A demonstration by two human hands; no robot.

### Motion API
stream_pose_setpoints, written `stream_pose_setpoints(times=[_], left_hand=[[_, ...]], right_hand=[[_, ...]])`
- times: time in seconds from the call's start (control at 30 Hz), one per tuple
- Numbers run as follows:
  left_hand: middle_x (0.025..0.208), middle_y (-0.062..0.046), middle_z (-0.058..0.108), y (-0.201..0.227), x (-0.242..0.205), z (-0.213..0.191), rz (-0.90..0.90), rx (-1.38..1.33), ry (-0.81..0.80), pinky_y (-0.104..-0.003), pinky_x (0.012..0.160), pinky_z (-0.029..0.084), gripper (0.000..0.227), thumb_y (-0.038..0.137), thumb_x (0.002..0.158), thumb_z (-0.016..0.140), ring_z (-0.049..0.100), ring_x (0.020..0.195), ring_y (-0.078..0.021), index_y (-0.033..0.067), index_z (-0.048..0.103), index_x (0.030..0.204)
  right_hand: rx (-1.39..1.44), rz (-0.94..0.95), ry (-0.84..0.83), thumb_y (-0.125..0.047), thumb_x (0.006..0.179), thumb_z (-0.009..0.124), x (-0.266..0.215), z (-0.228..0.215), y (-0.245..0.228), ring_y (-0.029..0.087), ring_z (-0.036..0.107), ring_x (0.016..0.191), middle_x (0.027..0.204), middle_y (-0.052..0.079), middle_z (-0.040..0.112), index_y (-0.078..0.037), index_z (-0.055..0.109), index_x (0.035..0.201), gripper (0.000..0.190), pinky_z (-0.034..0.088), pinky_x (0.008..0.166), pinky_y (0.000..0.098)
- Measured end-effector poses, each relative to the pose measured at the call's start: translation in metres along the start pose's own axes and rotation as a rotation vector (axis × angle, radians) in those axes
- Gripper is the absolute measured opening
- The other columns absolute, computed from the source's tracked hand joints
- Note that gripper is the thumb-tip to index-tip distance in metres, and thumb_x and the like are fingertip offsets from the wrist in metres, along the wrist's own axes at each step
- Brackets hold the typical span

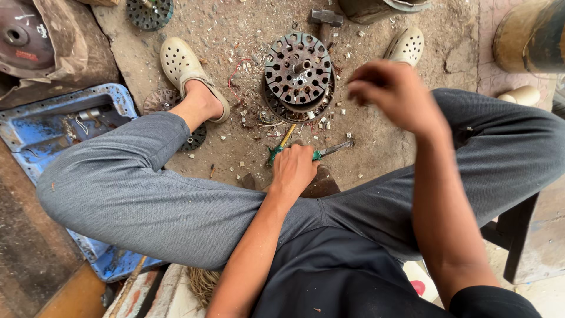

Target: The person sits on the ground and uses pliers to pull copper wire coils out of the slots of a motor stator. The removed copper pieces are dropped into a nearby metal bucket. The person repeatedly rotates the stator to access different slots.

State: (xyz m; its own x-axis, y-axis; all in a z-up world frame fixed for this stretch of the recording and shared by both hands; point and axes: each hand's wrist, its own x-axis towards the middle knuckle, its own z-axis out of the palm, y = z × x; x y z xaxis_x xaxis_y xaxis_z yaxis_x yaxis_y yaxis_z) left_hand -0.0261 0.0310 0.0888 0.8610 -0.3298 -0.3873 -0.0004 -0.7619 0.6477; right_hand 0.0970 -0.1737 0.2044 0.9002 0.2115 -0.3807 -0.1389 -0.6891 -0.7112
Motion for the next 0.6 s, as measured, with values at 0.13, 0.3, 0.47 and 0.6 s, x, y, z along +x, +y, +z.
stream_pose_setpoints(times=[0.13, 0.3, 0.47, 0.6], left_hand=[[0.075, -0.021, 0.072, 0.005, 0.003, -0.008, -0.044, -0.089, -0.057, -0.047, 0.065, 0.055, 0.022, 0.026, 0.083, 0.08, 0.073, 0.072, -0.037, 0.0052, 0.078, 0.091], [0.064, -0.008, 0.062, 0.01, 0.002, -0.011, -0.027, -0.555, -0.151, -0.037, 0.057, 0.045, 0.027, 0.029, 0.095, 0.075, 0.058, 0.058, -0.0212, 0.0032, 0.077, 0.09], [0.067, 0.011, 0.051, 0.022, 0.0, -0.011, -0.1, -1.286, -0.307, -0.027, 0.05, 0.033, 0.024, 0.029, 0.1, 0.065, 0.04, 0.055, -0.0039, 0.0058, 0.07, 0.104], [0.085, 0.002, 0.062, 0.044, -0.004, -0.028, 0.072, -0.956, -0.079, -0.032, 0.068, 0.043, 0.027, 0.03, 0.105, 0.059, 0.054, 0.077, -0.0139, 0.0054, 0.07, 0.109]], right_hand=[[-0.547, -0.081, 0.343, -0.036, 0.082, 0.082, -0.017, -0.024, 0.016, 0.028, 0.071, 0.1, 0.117, 0.017, 0.073, 0.001, 0.069, 0.123, 0.056, 0.059, 0.084, 0.0371], [0.068, 0.034, 0.054, -0.031, 0.091, 0.074, -0.053, -0.003, 0.031, 0.019, 0.068, 0.12, 0.13, 0.013, 0.072, -0.002, 0.064, 0.134, 0.052, 0.055, 0.1, 0.0336], [0.655, 0.277, -0.353, -0.034, 0.089, 0.07, -0.079, 0.03, 0.033, 0.013, 0.069, 0.093, 0.114, 0.005, 0.071, -0.009, 0.056, 0.139, 0.058, 0.063, 0.074, 0.0318], [0.407, 0.455, -0.475, -0.027, 0.09, 0.074, -0.083, 0.039, 0.038, 0.018, 0.067, 0.063, 0.078, 0.007, 0.072, 0.0, 0.067, 0.129, 0.048, 0.055, 0.056, 0.0355]])
